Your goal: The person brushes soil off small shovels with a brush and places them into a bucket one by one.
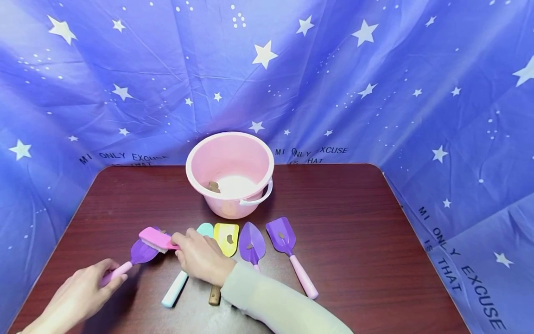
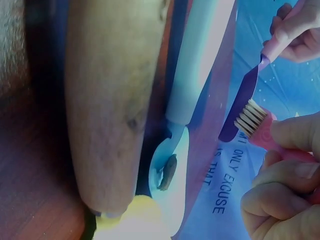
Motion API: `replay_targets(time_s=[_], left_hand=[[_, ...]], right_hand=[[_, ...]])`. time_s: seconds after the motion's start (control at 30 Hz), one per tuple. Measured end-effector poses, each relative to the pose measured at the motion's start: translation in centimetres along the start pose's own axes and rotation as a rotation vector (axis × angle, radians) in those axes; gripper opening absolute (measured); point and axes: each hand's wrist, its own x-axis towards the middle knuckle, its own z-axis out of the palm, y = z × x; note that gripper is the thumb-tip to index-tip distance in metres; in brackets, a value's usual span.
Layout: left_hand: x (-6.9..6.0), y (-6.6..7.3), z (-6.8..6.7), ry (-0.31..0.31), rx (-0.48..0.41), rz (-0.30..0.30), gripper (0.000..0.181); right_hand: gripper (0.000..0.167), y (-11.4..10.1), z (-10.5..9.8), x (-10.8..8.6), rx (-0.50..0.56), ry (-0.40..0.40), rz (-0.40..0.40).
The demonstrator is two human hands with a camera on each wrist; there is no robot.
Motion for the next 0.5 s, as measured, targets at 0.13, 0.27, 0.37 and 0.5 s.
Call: replay_targets(time_s=[0.13, 0.27, 0.37, 0.5], left_hand=[[0.1, -0.1, -0.1, 0.001, 0.006, 0.004, 0.014], [0.2, -0.2, -0.1, -0.012, 0.014, -0.001, 0.015], [0.2, -0.2, -0.2, -0.026, 0.023, -0.005, 0.016], [0.1, -0.3, -0.2, -0.045, 0.032, -0.016, 0.017]], right_hand=[[0.015, 0.5, -0.1, 0.2, 0.021, 0.018, 0.006], [0.016, 0.9, -0.2, 0.5, 0.032, 0.033, 0.008], [0.017, 1.1, -0.1, 0.7, 0.036, 0.031, 0.014], [0.018, 1.5, 0.0, 0.9, 0.033, 0.023, 0.022]])
